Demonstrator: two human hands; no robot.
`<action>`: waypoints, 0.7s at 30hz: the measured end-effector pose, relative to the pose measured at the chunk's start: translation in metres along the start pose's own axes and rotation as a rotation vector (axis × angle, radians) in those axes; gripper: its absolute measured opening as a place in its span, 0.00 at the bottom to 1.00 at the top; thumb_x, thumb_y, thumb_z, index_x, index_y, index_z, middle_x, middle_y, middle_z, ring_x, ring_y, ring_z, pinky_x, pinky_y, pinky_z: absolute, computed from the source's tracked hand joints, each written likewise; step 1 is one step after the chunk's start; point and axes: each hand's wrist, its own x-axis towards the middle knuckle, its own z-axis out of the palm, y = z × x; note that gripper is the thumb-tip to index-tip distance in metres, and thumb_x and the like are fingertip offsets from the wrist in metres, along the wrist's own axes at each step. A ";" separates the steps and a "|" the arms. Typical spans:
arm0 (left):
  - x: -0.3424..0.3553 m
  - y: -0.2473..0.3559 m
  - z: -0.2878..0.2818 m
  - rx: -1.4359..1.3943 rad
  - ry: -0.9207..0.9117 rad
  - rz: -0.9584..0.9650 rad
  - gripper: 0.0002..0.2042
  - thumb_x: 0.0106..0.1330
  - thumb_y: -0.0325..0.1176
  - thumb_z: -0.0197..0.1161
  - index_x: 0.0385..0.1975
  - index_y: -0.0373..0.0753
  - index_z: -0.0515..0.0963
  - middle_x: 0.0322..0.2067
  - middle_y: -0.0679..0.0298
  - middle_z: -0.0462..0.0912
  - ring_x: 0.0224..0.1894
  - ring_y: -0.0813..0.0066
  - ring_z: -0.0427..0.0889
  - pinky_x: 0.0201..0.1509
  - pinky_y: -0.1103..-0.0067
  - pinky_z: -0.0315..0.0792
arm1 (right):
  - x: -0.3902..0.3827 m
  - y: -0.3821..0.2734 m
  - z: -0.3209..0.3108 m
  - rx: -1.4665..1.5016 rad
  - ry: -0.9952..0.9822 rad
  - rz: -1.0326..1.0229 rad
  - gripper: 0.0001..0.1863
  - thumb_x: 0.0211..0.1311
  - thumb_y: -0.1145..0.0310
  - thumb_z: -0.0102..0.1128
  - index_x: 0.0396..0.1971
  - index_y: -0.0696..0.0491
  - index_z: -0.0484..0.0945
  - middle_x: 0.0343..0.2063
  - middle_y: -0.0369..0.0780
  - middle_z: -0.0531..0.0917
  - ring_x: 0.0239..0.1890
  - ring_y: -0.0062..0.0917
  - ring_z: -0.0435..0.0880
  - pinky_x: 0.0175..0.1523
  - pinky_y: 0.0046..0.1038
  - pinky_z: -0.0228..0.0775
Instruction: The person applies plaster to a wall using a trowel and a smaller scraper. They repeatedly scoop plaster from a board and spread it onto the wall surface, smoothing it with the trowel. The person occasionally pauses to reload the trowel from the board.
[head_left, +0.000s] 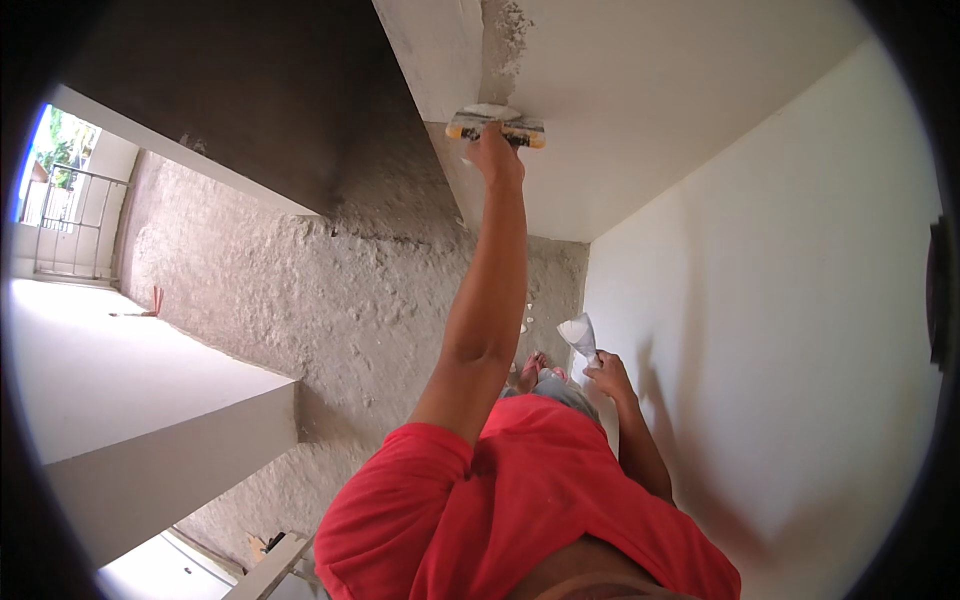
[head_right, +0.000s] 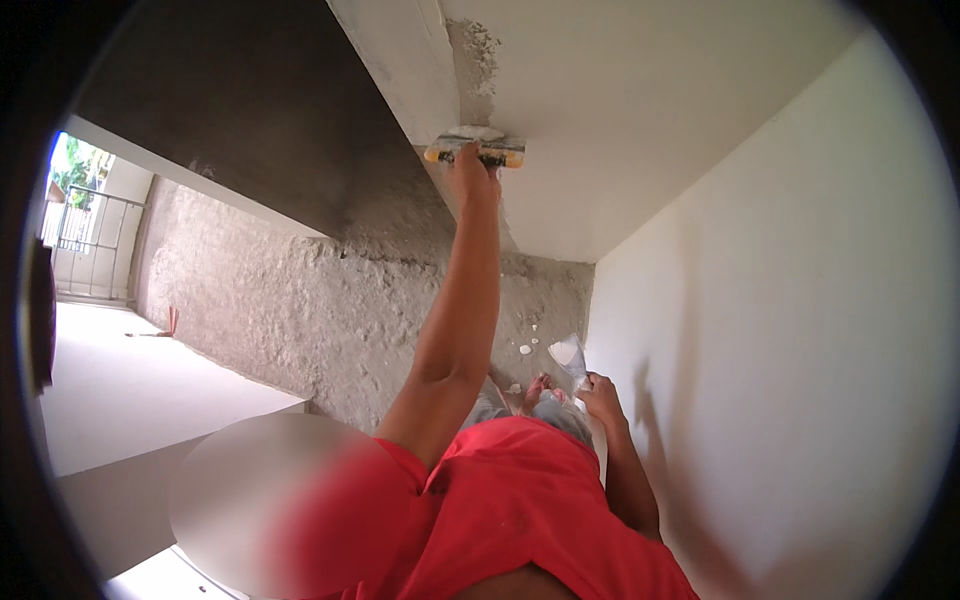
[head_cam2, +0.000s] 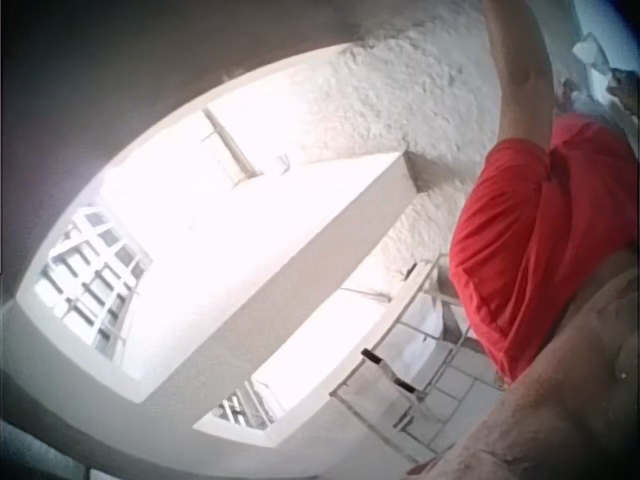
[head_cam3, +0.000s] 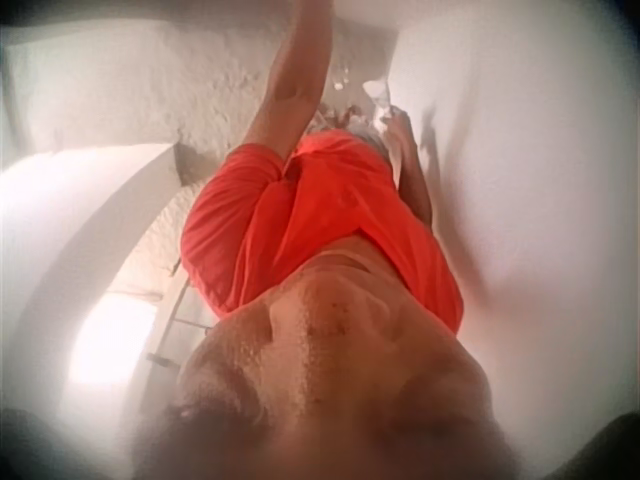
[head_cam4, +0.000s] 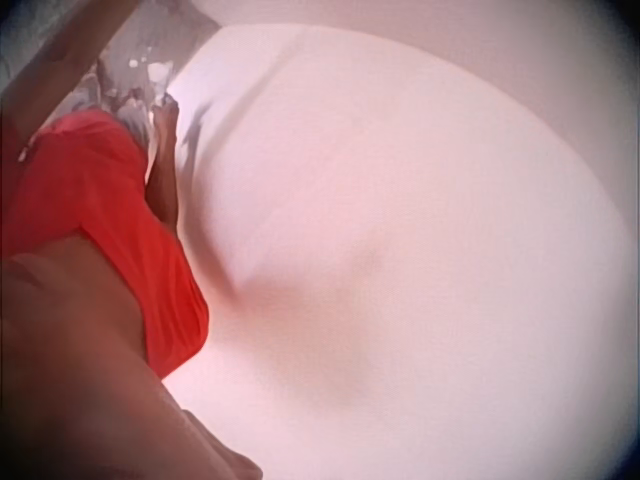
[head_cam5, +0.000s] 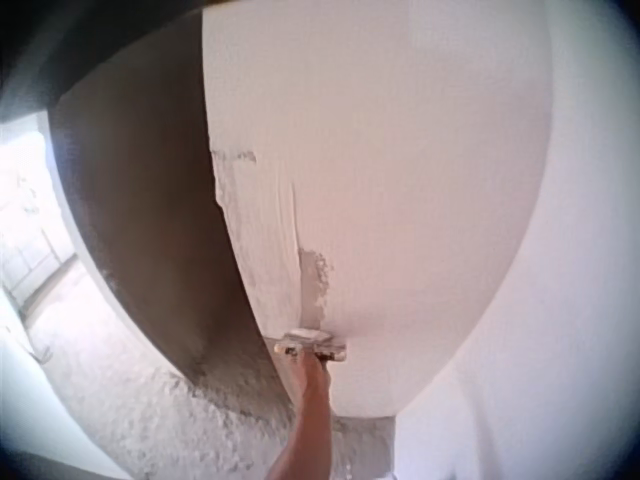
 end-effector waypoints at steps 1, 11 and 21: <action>-0.009 0.007 0.012 0.032 0.009 0.000 0.15 0.56 0.25 0.59 0.42 0.25 0.71 0.38 0.57 0.77 0.34 0.70 0.78 0.33 0.75 0.73 | 0.001 0.003 -0.002 0.003 0.006 -0.021 0.20 0.42 0.67 0.68 0.36 0.63 0.79 0.30 0.53 0.83 0.34 0.43 0.83 0.40 0.36 0.73; -0.069 0.132 0.160 0.256 -0.207 0.226 0.13 0.60 0.27 0.57 0.40 0.23 0.70 0.32 0.54 0.77 0.27 0.65 0.80 0.25 0.74 0.77 | 0.007 -0.019 -0.026 0.113 -0.066 -0.047 0.20 0.43 0.68 0.68 0.37 0.63 0.79 0.30 0.50 0.84 0.33 0.34 0.84 0.41 0.34 0.72; -0.101 0.097 0.004 -0.051 -0.328 0.243 0.16 0.60 0.27 0.61 0.48 0.33 0.71 0.41 0.62 0.76 0.42 0.68 0.79 0.43 0.73 0.76 | 0.016 -0.022 -0.028 0.177 -0.080 -0.108 0.20 0.45 0.69 0.67 0.40 0.62 0.79 0.28 0.45 0.84 0.31 0.28 0.83 0.40 0.30 0.73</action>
